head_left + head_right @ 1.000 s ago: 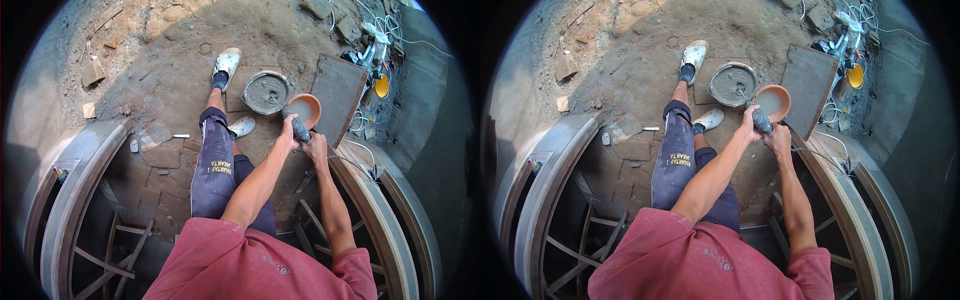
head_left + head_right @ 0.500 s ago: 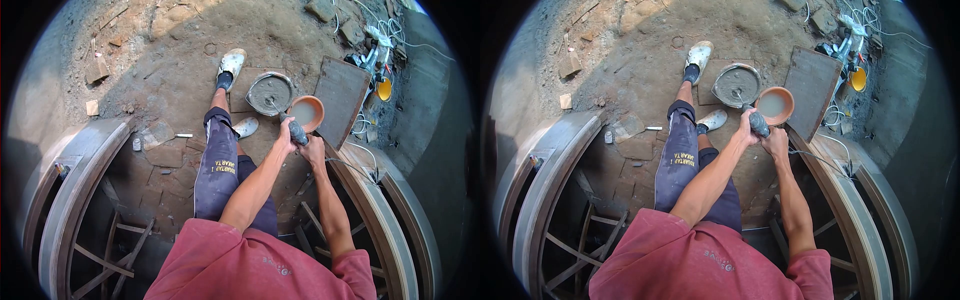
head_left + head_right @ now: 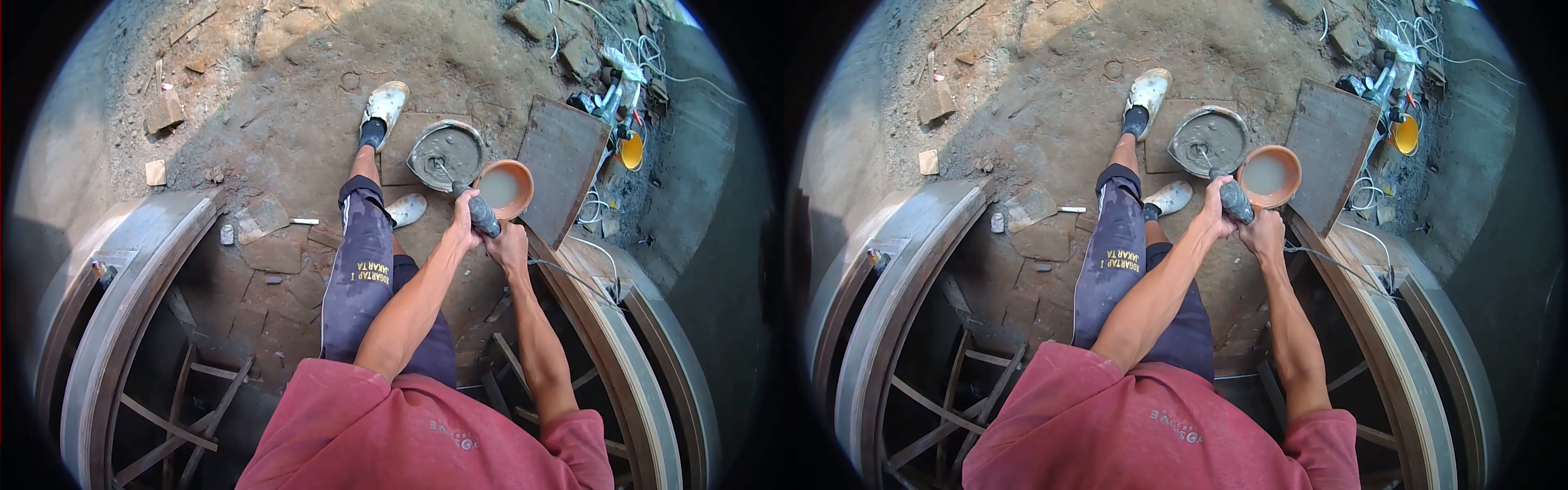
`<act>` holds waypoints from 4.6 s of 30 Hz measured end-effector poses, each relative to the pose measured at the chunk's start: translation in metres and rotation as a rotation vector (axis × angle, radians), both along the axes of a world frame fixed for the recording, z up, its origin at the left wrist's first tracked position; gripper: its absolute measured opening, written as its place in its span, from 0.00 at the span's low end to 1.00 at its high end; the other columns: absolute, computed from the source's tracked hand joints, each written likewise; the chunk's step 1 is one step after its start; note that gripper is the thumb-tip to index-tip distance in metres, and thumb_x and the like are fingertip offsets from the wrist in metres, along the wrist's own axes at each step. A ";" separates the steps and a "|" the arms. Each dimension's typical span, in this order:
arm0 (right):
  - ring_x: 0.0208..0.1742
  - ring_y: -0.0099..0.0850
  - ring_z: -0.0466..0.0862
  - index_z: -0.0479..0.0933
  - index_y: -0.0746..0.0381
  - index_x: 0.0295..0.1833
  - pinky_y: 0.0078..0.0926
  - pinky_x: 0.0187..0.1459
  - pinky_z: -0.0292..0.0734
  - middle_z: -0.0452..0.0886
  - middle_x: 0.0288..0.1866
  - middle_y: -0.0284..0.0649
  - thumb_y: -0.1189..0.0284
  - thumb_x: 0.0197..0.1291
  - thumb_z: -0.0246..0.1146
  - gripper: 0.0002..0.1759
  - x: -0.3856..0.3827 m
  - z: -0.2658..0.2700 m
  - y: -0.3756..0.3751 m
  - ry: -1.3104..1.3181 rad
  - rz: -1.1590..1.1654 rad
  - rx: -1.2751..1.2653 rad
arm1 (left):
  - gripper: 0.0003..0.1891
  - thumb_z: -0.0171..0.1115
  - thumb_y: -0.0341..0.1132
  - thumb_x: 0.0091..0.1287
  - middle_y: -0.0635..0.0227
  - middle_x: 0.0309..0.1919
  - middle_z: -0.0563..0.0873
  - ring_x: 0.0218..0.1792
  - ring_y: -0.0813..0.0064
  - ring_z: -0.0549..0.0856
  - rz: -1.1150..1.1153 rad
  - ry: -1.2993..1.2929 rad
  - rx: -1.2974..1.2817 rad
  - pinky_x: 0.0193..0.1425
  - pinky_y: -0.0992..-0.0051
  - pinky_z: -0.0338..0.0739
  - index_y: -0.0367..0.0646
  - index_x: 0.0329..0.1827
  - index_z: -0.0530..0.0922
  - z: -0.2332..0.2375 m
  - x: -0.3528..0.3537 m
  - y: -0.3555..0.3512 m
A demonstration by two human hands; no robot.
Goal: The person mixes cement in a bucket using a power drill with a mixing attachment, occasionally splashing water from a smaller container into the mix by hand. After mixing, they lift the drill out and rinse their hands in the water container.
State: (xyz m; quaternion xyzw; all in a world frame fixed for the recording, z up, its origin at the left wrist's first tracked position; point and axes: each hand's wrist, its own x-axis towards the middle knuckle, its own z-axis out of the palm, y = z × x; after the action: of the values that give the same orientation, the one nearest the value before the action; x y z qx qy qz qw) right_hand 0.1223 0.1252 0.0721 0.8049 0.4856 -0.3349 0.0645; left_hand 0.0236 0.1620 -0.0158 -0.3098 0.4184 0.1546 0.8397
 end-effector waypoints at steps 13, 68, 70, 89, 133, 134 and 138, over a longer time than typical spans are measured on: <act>0.36 0.57 0.84 0.84 0.66 0.37 0.49 0.40 0.79 0.82 0.30 0.59 0.60 0.50 0.72 0.19 0.000 -0.004 0.011 -0.021 -0.029 0.086 | 0.16 0.57 0.53 0.62 0.66 0.25 0.80 0.28 0.67 0.81 -0.048 -0.059 0.028 0.39 0.63 0.79 0.49 0.30 0.75 0.000 0.001 0.025; 0.35 0.56 0.84 0.84 0.69 0.37 0.45 0.40 0.79 0.81 0.29 0.60 0.60 0.48 0.74 0.21 0.004 -0.005 -0.003 0.038 -0.058 0.015 | 0.18 0.58 0.55 0.61 0.65 0.24 0.81 0.26 0.67 0.82 -0.036 -0.034 0.002 0.34 0.65 0.80 0.48 0.28 0.76 -0.006 0.004 0.002; 0.36 0.56 0.84 0.84 0.68 0.38 0.46 0.40 0.79 0.81 0.29 0.60 0.59 0.49 0.74 0.21 0.001 -0.003 -0.006 0.022 -0.046 0.023 | 0.18 0.58 0.54 0.61 0.65 0.24 0.81 0.26 0.67 0.82 -0.065 -0.001 -0.015 0.35 0.65 0.80 0.49 0.27 0.76 -0.002 0.003 -0.001; 0.37 0.57 0.84 0.84 0.67 0.38 0.49 0.41 0.79 0.82 0.31 0.59 0.63 0.50 0.72 0.17 0.016 -0.011 0.014 -0.043 -0.074 0.083 | 0.16 0.60 0.53 0.60 0.68 0.24 0.78 0.24 0.69 0.78 -0.096 -0.074 0.058 0.31 0.67 0.76 0.49 0.31 0.73 0.002 0.022 0.040; 0.36 0.56 0.84 0.84 0.69 0.38 0.45 0.41 0.79 0.81 0.29 0.61 0.59 0.49 0.74 0.22 0.010 -0.004 -0.012 0.038 -0.076 -0.031 | 0.16 0.63 0.53 0.58 0.69 0.23 0.81 0.24 0.69 0.81 -0.064 0.080 -0.025 0.31 0.66 0.78 0.50 0.28 0.76 0.001 0.017 -0.010; 0.36 0.56 0.84 0.84 0.70 0.38 0.45 0.41 0.79 0.81 0.29 0.62 0.59 0.49 0.74 0.22 0.009 -0.002 -0.014 0.031 -0.076 -0.029 | 0.16 0.63 0.53 0.58 0.69 0.23 0.81 0.24 0.69 0.81 -0.065 0.078 -0.031 0.31 0.66 0.78 0.50 0.28 0.76 0.003 0.016 -0.013; 0.35 0.56 0.84 0.84 0.71 0.37 0.45 0.40 0.79 0.80 0.29 0.62 0.59 0.49 0.74 0.23 0.003 -0.003 -0.011 0.033 -0.072 0.008 | 0.16 0.61 0.53 0.59 0.69 0.22 0.81 0.24 0.68 0.81 -0.062 0.051 -0.025 0.31 0.67 0.79 0.50 0.28 0.76 0.001 0.013 -0.008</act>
State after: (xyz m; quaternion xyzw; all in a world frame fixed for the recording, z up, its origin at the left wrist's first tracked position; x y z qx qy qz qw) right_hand 0.1258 0.1142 0.0688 0.8164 0.4587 -0.3484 0.0409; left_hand 0.0363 0.1535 -0.0145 -0.3030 0.4511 0.1313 0.8291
